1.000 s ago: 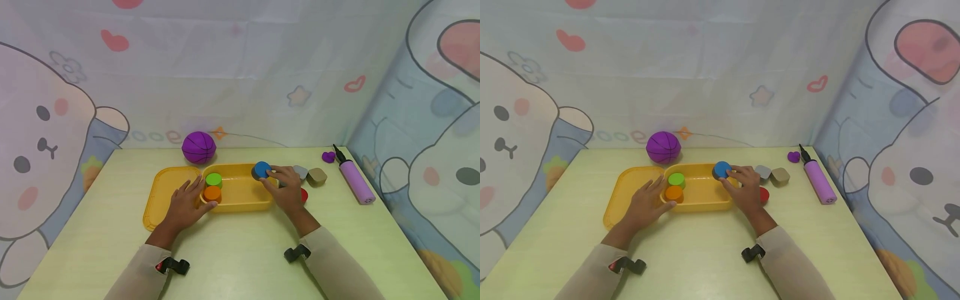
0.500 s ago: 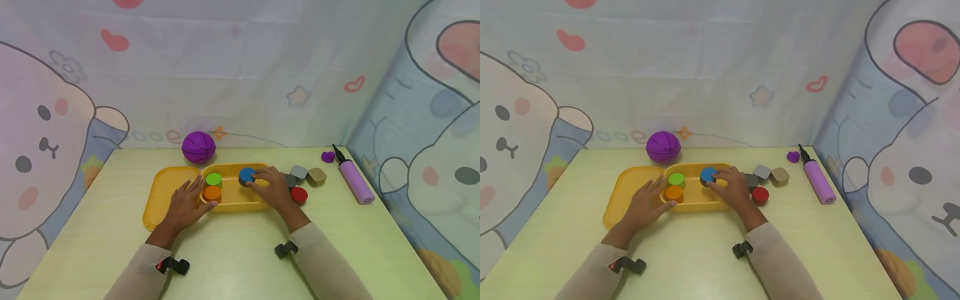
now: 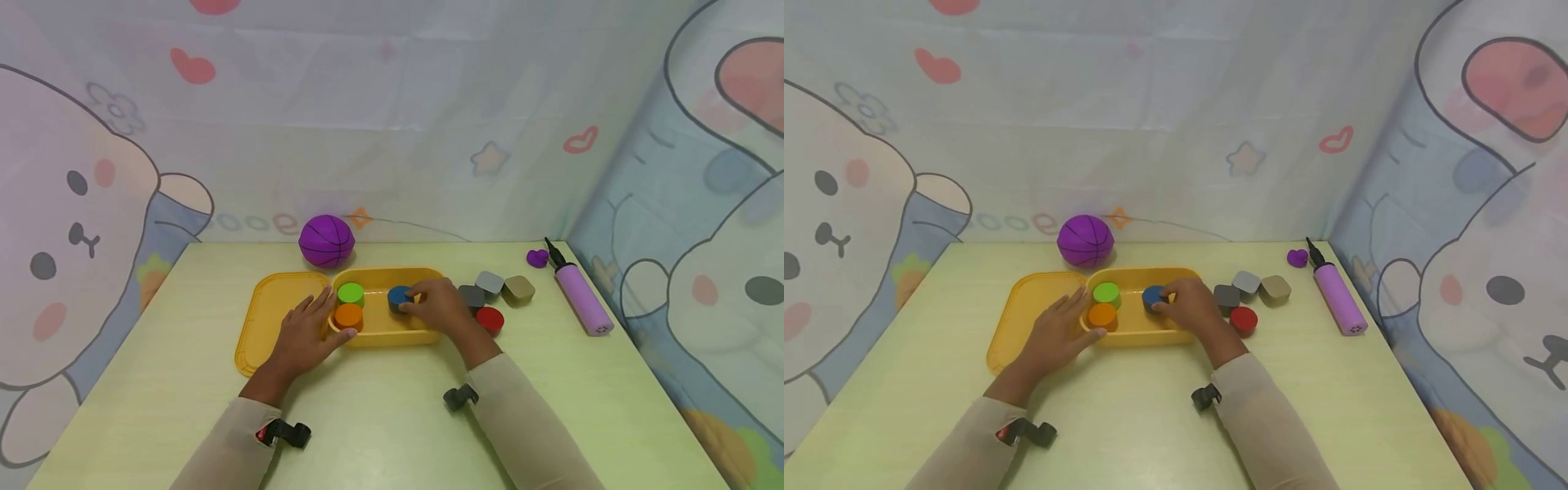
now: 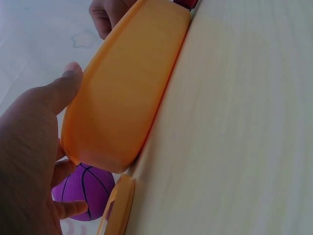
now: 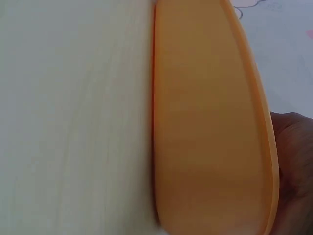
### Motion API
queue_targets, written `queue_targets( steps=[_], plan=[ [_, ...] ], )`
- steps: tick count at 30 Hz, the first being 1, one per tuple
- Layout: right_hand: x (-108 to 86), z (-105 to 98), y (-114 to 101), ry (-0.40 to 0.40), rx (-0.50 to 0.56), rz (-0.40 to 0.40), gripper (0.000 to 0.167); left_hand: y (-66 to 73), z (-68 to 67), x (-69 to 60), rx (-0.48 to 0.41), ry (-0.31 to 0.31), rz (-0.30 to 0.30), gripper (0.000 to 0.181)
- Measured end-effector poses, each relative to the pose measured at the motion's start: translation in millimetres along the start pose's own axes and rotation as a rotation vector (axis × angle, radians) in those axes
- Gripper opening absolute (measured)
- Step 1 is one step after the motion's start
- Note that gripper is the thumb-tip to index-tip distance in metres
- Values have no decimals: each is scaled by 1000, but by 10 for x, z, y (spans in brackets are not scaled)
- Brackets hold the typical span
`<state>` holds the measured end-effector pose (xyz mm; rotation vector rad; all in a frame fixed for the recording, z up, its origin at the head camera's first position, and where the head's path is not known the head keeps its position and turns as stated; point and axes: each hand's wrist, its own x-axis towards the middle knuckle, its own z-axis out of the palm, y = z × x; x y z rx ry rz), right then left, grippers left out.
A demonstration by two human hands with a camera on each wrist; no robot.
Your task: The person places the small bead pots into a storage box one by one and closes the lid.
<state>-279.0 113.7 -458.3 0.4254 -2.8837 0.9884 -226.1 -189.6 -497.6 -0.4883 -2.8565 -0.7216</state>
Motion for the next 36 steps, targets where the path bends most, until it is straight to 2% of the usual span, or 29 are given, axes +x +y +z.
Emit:
queue_targets(
  steps=[3, 6, 10, 13, 19, 28, 36],
  plan=[
    [51, 21, -86, -36, -35, 59, 33, 6, -7, 3, -2, 1, 1, 91],
    [89, 80, -143, -25, -29, 80, 31, 10, -8, 3, 1, -2, 0, 91],
    [137, 183, -164, 31, 21, 50, 26, 18, -20, 7, 3, -4, 3, 91],
    [162, 230, -179, 45, 40, 27, 25, 19, -23, 13, 4, -2, 7, 91],
    [175, 254, -247, 19, 38, -12, 27, 12, -17, 16, 3, 1, 8, 91],
    [206, 319, -240, -41, -20, -66, 31, 3, -8, 11, 7, -5, 3, 90],
    [213, 336, -224, -105, 19, -43, 37, 10, -11, 7, -3, -5, 9, 90]
  ],
)
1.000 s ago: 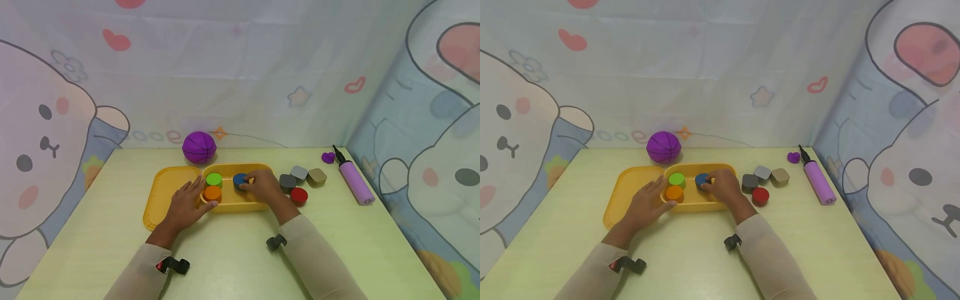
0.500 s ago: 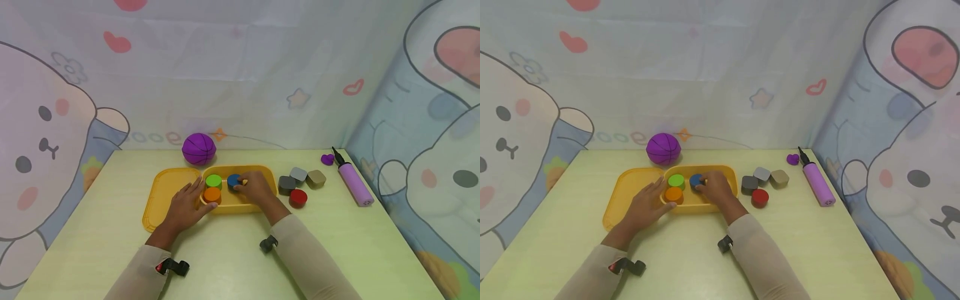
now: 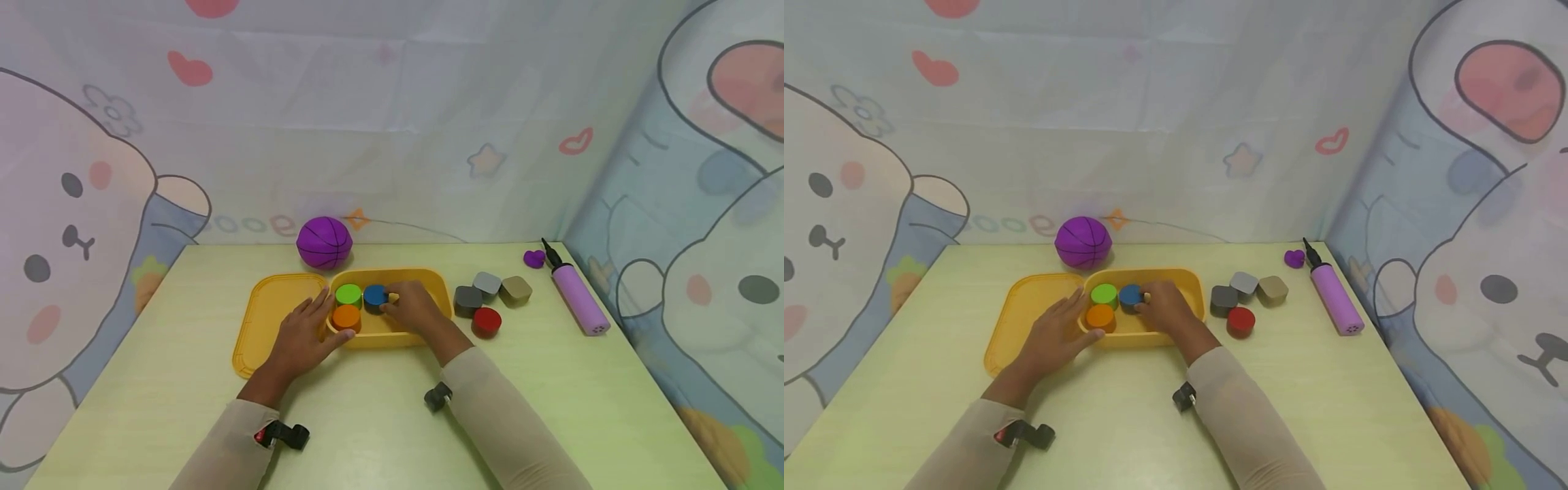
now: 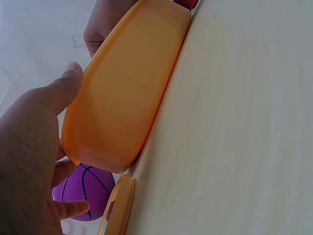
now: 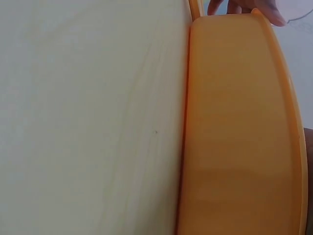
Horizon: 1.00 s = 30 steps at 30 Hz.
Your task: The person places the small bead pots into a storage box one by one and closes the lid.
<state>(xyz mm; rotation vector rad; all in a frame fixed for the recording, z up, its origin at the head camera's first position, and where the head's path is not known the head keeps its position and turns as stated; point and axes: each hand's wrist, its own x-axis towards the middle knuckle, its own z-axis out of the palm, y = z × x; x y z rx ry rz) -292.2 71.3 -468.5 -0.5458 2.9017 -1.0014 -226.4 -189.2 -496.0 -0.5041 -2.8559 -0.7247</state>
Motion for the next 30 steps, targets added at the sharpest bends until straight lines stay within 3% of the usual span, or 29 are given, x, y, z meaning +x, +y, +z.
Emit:
queue_targets(
  steps=[8, 20, 25, 30],
  plan=[
    [-4, 5, 19, -37, 67, 1, 41, -24, 14, -6, 0, -9, -3, 90],
    [-56, -61, 33, 36, 156, 9, 39, -51, 14, 1, 12, 19, 25, 90],
    [-110, -190, 48, 72, 105, -16, 42, -49, 13, 6, 7, 25, 32, 89],
    [-199, -331, 138, 157, 26, -128, 41, -19, 4, 11, -7, 23, 34, 90]
  ],
)
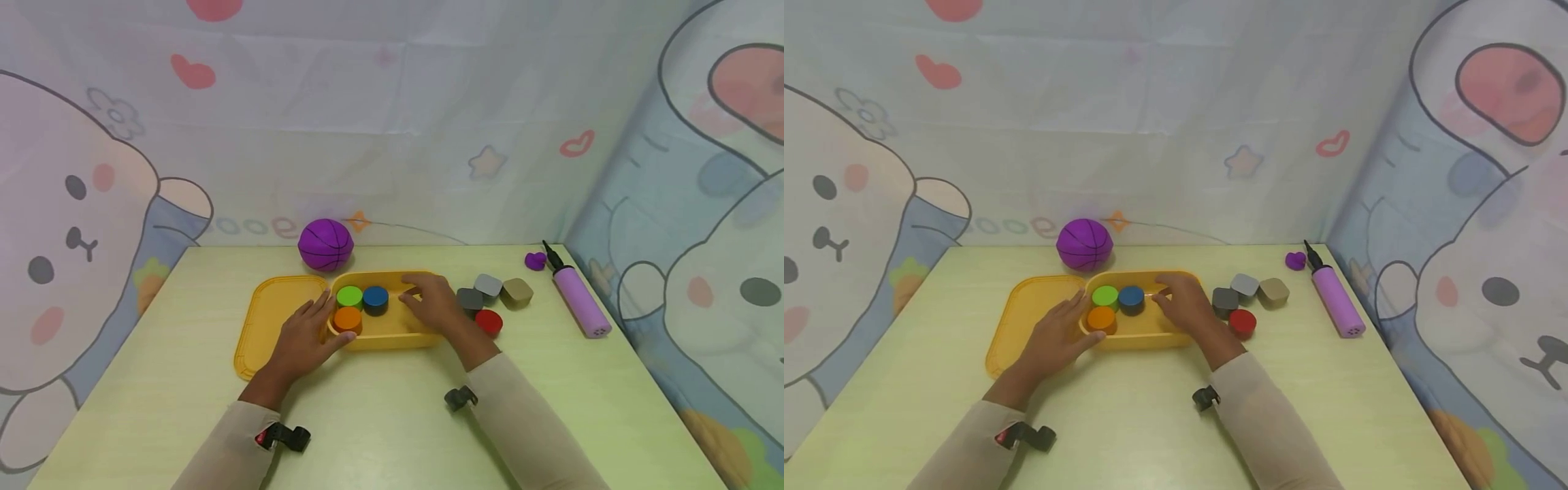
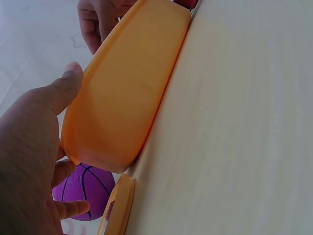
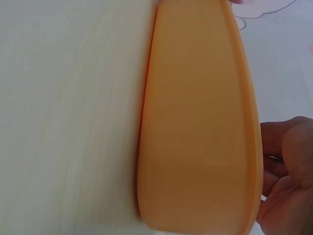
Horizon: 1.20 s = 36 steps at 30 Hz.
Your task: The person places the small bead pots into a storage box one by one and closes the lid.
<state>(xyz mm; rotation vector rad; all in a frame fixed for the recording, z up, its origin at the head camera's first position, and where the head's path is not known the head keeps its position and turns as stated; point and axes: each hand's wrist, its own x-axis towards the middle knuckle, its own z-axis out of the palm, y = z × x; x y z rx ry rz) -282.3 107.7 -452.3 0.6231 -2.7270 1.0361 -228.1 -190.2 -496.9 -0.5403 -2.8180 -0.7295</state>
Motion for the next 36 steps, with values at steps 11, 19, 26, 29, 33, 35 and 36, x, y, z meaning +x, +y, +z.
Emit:
queue_targets(
  steps=[11, 19, 26, 29, 33, 35, 36],
  plan=[
    [-237, -224, 293, 239, 19, -156, 28, -41, 69, 6, 7, 1, 12, 90],
    [-424, -454, 478, 248, 56, -27, 31, -43, 54, 9, 3, 9, 19, 89],
    [-571, -602, 699, 244, 99, -1, 28, -7, 31, -10, -3, -1, 2, 89],
    [-644, -679, 787, 251, 95, 4, 29, -4, 29, -14, -9, -5, -7, 89],
    [-734, -755, 917, 247, 126, 4, 30, -18, 32, -1, -4, 4, -4, 89],
    [-778, -779, 981, 245, 123, 15, 31, -24, 37, 4, -5, 8, -2, 89],
    [-806, -793, 997, 244, 123, 21, 31, -25, 40, 5, -8, 7, -3, 89]
  ],
)
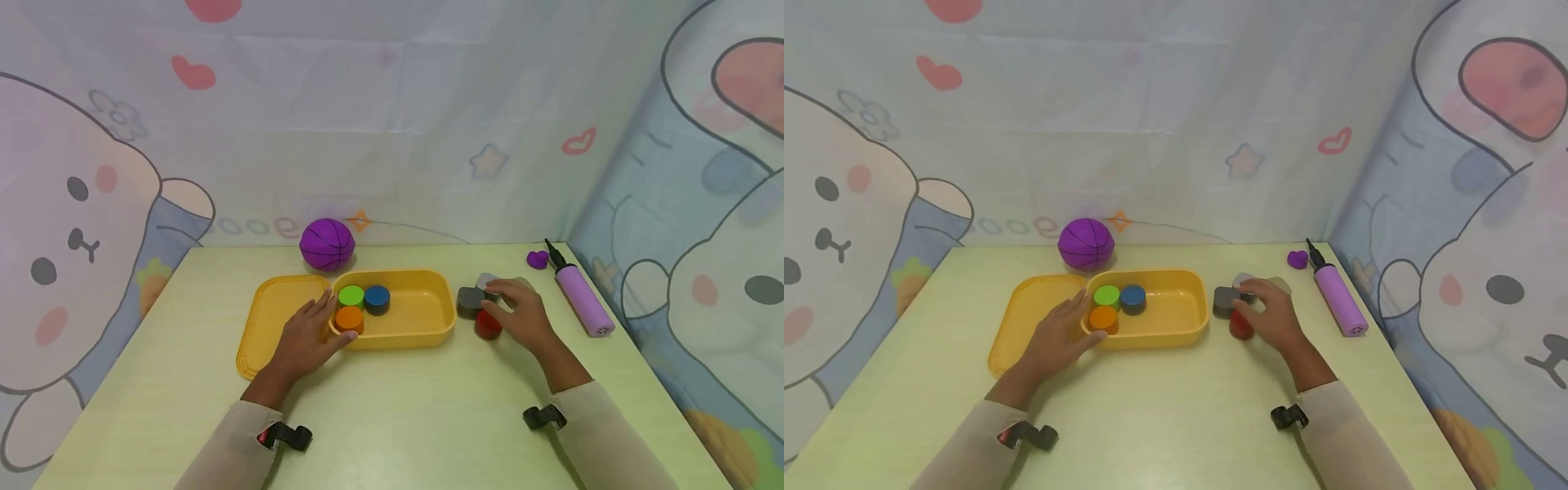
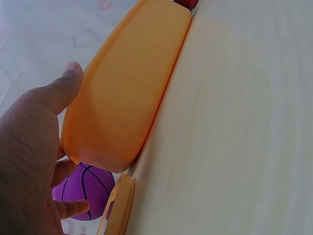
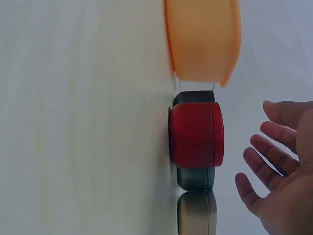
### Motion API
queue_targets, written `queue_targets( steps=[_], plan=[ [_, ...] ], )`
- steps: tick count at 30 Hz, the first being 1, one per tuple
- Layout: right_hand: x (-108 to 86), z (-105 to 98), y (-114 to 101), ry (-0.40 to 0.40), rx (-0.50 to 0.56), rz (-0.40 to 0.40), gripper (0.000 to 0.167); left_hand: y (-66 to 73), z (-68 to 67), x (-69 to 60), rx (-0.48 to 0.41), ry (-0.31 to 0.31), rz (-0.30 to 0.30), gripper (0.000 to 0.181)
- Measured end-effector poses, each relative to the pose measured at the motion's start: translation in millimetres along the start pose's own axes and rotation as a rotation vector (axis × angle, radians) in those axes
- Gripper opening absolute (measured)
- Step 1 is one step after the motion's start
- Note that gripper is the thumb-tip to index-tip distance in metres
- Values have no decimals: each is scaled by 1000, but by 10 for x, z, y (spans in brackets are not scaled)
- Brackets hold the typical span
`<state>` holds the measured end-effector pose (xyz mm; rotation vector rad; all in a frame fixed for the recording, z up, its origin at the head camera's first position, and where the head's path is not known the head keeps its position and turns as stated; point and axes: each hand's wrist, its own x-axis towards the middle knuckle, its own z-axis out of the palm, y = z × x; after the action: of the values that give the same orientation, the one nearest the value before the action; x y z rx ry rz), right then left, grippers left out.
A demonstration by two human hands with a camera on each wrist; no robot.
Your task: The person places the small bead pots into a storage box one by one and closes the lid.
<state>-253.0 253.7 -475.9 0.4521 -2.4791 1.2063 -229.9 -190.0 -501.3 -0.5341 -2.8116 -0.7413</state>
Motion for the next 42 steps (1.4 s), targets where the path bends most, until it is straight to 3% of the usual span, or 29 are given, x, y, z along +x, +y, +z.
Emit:
queue_targets(
  steps=[5, 11, 17, 25, 34, 42],
  plan=[
    [-106, -78, 116, -2, 0, 52, 32, 12, -1, -5, -1, -6, 8, 90],
    [-173, -98, 331, -8, 84, 82, 31, -17, -2, 10, 15, 0, 13, 89],
    [-206, -111, 456, -83, 212, 112, 34, -43, 5, 6, 23, 1, 8, 90],
    [-270, -108, 584, -161, 300, 190, 45, -25, -16, -1, 12, 0, 11, 89],
    [-294, -118, 625, -226, 235, 218, 48, -5, -21, 6, 14, -7, 8, 89],
    [-287, -106, 621, -223, 223, 211, 44, -13, -19, 6, 8, -6, 8, 89]
  ],
)
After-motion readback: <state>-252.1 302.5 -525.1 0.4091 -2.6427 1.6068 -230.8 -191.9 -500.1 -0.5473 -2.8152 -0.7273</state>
